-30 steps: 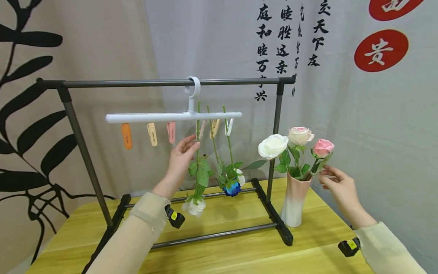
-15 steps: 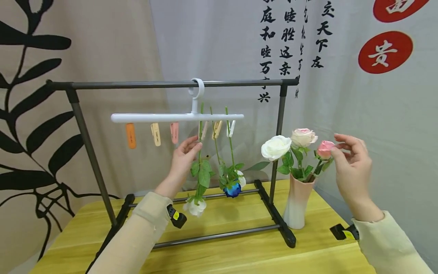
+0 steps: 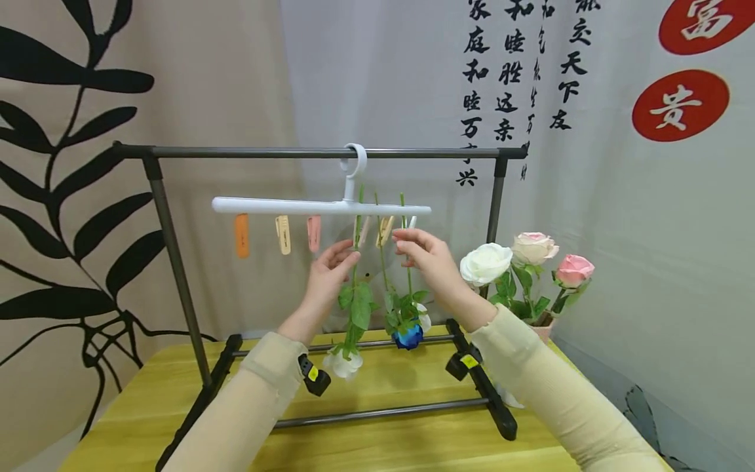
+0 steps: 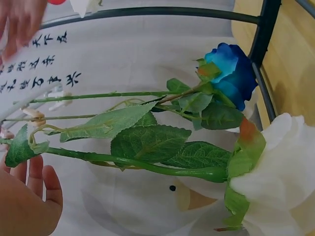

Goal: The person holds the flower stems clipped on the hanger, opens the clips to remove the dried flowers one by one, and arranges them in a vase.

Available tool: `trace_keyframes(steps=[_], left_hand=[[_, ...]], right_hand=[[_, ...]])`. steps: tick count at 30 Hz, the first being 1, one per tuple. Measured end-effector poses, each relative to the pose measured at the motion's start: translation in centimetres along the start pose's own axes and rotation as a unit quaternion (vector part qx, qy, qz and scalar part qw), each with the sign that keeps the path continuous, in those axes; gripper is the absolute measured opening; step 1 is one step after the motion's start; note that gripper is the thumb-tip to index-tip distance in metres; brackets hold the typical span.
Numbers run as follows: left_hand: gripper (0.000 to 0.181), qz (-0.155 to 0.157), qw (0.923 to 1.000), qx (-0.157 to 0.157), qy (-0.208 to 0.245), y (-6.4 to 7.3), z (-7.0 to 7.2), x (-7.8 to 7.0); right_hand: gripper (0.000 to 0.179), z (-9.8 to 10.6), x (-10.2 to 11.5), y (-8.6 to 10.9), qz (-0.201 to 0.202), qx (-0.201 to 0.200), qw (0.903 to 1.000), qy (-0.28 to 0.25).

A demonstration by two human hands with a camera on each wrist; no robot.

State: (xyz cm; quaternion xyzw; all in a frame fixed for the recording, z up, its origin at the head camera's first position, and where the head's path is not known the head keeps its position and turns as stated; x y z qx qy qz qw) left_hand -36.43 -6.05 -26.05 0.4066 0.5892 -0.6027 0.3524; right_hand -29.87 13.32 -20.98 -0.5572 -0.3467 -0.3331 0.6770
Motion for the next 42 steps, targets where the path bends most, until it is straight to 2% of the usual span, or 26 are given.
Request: trace_keyframes(steps=[4,8,11,17,23,28,34,39,42], left_hand=[[0.040,-0.001,1.0000,-0.005,0.001,0.0,-0.5,0.2],[0.040,-0.003,0.9998,-0.020,-0.004,0.0,-0.5,0.2],[0.040,-0.010,0.9997,-0.023,-0.009,-0.1,-0.5,0.1],[0.039,-0.014,0.9998,-0.015,0.000,-0.2,-0.8,-0.1],[0.039,-0.010,0.9997,-0.017,0.013,-0.1,-0.9,-0.3],[0.040,-0.007,0.9997,-0.016,0.015,-0.1,-0.8,-0.4],[0.040,-0.011,0.9998,-0.019,0.001,0.0,-0.7,-0.5],[0.039,-0.009,0.9998,-0.019,-0.008,-0.1,-0.5,-0.4],[0.039,-0.009,0.9996,-0.019,-0.016,0.0,-0.3,-0.3]], right_hand=[[0.046,-2.0,-1.9,-1.8,-0.090,0.025,0.9921,-0.084],[0.049,-3.6,-3.2,-2.7,-0.135,0.035,0.9795,-0.146],[0.050,-4.6,-3.5,-3.5,-0.140,0.024,0.9693,-0.201],[0.045,-5.6,-3.6,-5.0,-0.115,-0.008,0.9475,-0.298],[0.039,-6.3,-3.6,-5.8,-0.122,-0.038,0.9346,-0.332],[0.039,-6.5,-3.7,-6.1,-0.130,-0.060,0.9303,-0.338],[0.038,-6.5,-3.7,-6.5,-0.139,-0.059,0.9252,-0.348],[0.037,-6.4,-3.9,-6.8,-0.156,-0.059,0.9161,-0.365],[0.037,-6.4,-4.1,-7.0,-0.162,-0.063,0.9138,-0.367]])
Point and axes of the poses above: each hand's wrist, its own y-axis away from the middle knuckle, its own z-axis out of the back of the hand, x = y × z, the point moved 2 cm from there along -y, towards the middle knuckle, and after that the axes turned 1 degree about z, right-handed, at the moved point
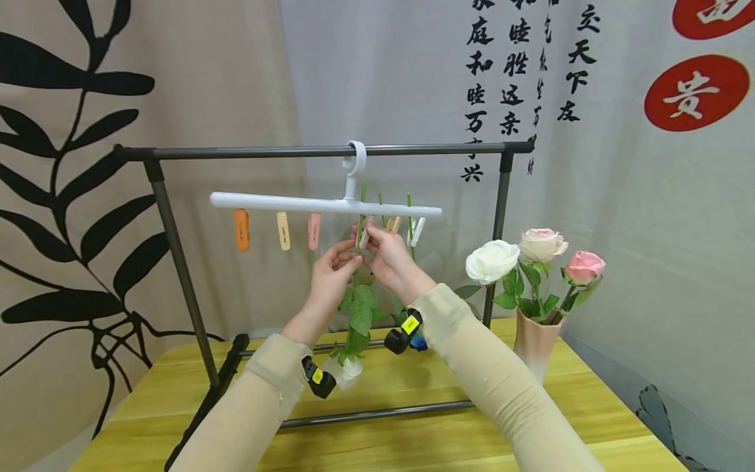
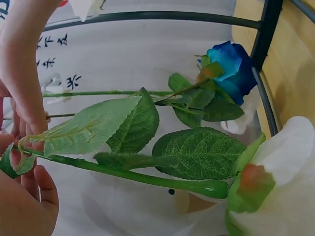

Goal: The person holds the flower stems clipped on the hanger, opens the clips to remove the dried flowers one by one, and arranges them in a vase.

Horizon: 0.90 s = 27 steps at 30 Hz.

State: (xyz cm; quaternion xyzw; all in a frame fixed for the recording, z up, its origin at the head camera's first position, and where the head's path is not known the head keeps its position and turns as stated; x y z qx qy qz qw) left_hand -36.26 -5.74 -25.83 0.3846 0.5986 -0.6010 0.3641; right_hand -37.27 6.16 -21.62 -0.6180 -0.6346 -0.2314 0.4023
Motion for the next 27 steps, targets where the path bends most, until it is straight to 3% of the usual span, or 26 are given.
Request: trace_keyframes(steps=[6,14,22,27], left_hand=[[0.038,0.008,0.9998,0.007,-0.019,0.6,0.5,1.0],[0.034,0.007,0.9993,0.016,-0.033,1.5,0.9,1.7],[0.030,0.020,0.9981,0.024,-0.054,2.9,1.7,3.3],[0.030,0.030,0.9977,0.024,-0.055,3.8,2.1,4.0]], right_hand=[[0.024,0.1,-0.1,-0.3,0.001,-0.012,0.9999,0.004],[0.032,0.1,0.0,-0.2,0.004,-0.012,0.9996,0.025],[0.014,0.3,0.1,-0.1,0.003,-0.016,0.9995,0.026],[0.019,0.4,-0.1,0.1,0.002,-0.014,0.9994,0.031]])
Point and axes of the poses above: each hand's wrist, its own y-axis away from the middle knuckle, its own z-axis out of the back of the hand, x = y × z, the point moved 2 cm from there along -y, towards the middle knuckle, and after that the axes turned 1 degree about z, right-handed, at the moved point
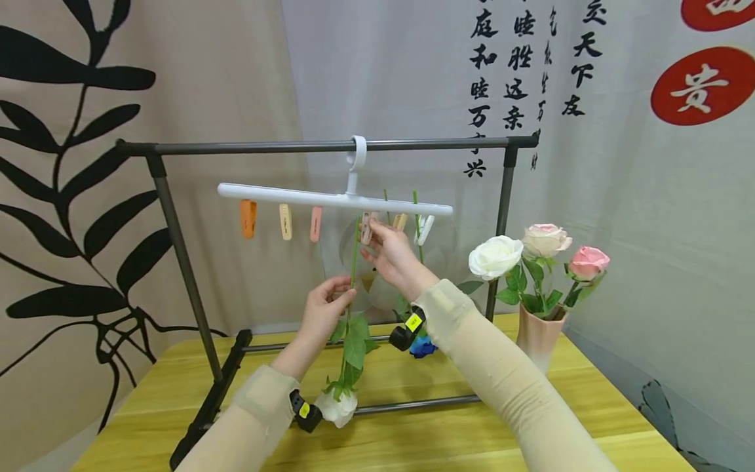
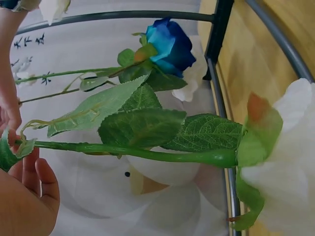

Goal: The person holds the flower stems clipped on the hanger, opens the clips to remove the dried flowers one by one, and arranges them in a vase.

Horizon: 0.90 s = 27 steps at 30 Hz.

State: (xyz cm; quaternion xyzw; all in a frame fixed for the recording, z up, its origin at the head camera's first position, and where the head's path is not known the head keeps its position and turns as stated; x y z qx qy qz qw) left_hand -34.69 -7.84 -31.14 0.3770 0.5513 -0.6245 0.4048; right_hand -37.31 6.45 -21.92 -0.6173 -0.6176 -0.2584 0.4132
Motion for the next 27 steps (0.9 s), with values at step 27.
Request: trace_keyframes(steps=[27], left_hand=[[0.029,0.024,0.9996,-0.010,0.010,1.9,1.8,0.4]], right_hand=[[0.049,4.2,-3.4,6.3,-0.108,0.143,0.9752,0.130]])
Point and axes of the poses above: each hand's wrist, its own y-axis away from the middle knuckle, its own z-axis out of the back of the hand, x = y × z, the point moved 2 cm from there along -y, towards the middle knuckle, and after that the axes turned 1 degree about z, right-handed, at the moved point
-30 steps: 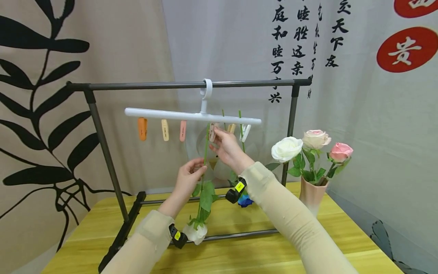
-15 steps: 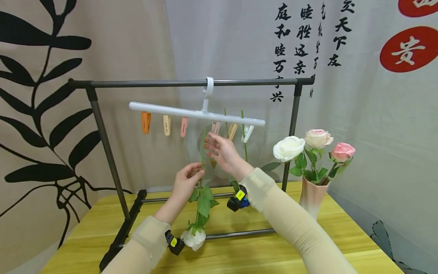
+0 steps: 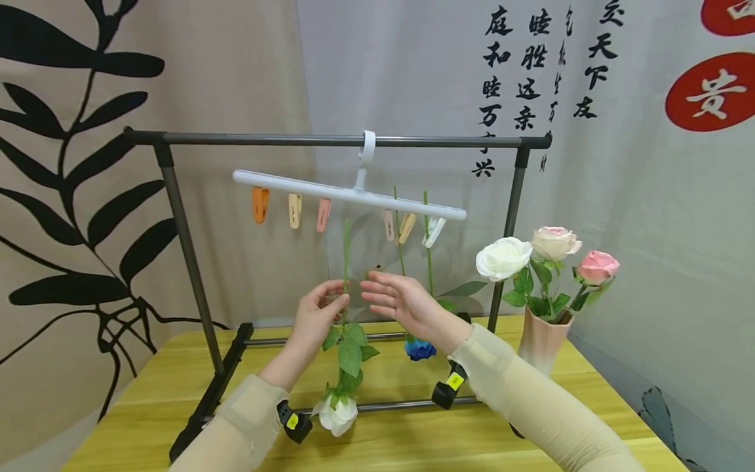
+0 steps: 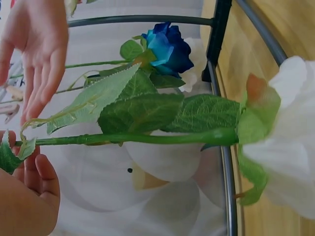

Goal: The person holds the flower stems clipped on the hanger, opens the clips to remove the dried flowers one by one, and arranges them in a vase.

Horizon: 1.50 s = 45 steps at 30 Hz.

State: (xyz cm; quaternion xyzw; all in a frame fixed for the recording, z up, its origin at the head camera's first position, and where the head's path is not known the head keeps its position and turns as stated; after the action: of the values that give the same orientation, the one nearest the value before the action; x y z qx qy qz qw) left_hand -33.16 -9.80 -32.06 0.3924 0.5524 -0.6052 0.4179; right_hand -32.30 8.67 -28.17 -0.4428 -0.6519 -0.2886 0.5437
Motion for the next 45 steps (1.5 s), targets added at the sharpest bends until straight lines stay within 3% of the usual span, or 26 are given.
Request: trace_keyframes(steps=[3,6,8,9,10,11,12,13,16,18,19,20,21,23,26,29,31,37,40,45], left_hand=[[0.028,0.002,1.0000,0.004,0.007,0.1,0.2,-0.4],[0.027,-0.001,0.9999,0.010,0.010,0.1,0.4,-1.0],[0.027,-0.007,0.9998,0.017,0.009,0.1,0.6,-1.4],[0.027,-0.011,0.9997,0.020,0.009,0.2,0.6,-1.5],[0.027,-0.015,0.9996,0.024,0.007,0.2,0.7,-1.6],[0.027,-0.020,0.9994,0.028,0.006,0.3,0.7,-1.7],[0.028,-0.023,0.9992,0.033,0.005,0.4,0.8,-1.8],[0.029,-0.025,0.9990,0.037,0.005,0.5,0.8,-1.9],[0.031,-0.029,0.9984,0.048,0.009,1.0,0.7,-2.1],[0.032,-0.029,0.9979,0.056,0.017,1.2,0.6,-2.3],[0.033,-0.027,0.9977,0.059,0.021,1.3,0.6,-2.3],[0.033,-0.026,0.9974,0.062,0.024,1.5,0.5,-2.3],[0.032,-0.024,0.9972,0.066,0.027,1.6,0.4,-2.4],[0.031,-0.019,0.9966,0.074,0.032,1.9,0.2,-2.4],[0.028,-0.013,0.9954,0.084,0.043,2.3,0.0,-2.5],[0.027,-0.012,0.9943,0.089,0.058,2.5,-0.2,-2.7],[0.027,-0.015,0.9932,0.091,0.070,2.7,-0.3,-2.7],[0.028,-0.018,0.9909,0.095,0.093,3.1,-0.4,-3.0],[0.026,-0.021,0.9906,0.098,0.094,3.3,-0.5,-3.1],[0.022,-0.018,0.9885,0.116,0.095,3.8,-0.7,-3.0]], right_hand=[[0.049,0.3,-0.1,1.2,0.023,0.003,0.9968,0.077],[0.048,0.6,-0.1,2.0,0.070,-0.001,0.9818,0.176],[0.046,0.8,0.0,2.5,0.118,-0.008,0.9587,0.259],[0.044,0.8,0.0,2.7,0.150,-0.011,0.9403,0.305],[0.044,0.8,0.2,2.9,0.190,-0.013,0.9145,0.357],[0.044,0.8,0.4,3.0,0.233,-0.014,0.8811,0.411],[0.043,0.7,0.6,3.1,0.280,-0.013,0.8390,0.466],[0.044,0.6,0.8,3.0,0.328,-0.014,0.7885,0.520],[0.046,0.1,1.8,2.7,0.462,-0.008,0.6178,0.636],[0.048,-0.2,2.5,2.1,0.523,-0.003,0.5217,0.674],[0.049,-0.4,2.8,1.9,0.544,-0.001,0.4850,0.685],[0.049,-0.5,3.1,1.6,0.559,0.003,0.4557,0.693],[0.049,-0.6,3.4,1.3,0.572,0.006,0.4319,0.698],[0.049,-0.7,3.8,0.9,0.589,0.013,0.3977,0.704],[0.045,-1.0,4.1,0.5,0.605,0.029,0.3581,0.710],[0.043,-1.2,4.0,0.5,0.621,0.047,0.3275,0.710],[0.039,-1.3,3.8,0.6,0.630,0.056,0.3130,0.709],[0.018,-1.4,3.4,1.2,0.646,0.076,0.3039,0.696],[0.014,-1.4,3.1,1.5,0.654,0.088,0.3047,0.687],[0.010,-1.0,2.5,2.0,0.657,0.107,0.3159,0.676]])
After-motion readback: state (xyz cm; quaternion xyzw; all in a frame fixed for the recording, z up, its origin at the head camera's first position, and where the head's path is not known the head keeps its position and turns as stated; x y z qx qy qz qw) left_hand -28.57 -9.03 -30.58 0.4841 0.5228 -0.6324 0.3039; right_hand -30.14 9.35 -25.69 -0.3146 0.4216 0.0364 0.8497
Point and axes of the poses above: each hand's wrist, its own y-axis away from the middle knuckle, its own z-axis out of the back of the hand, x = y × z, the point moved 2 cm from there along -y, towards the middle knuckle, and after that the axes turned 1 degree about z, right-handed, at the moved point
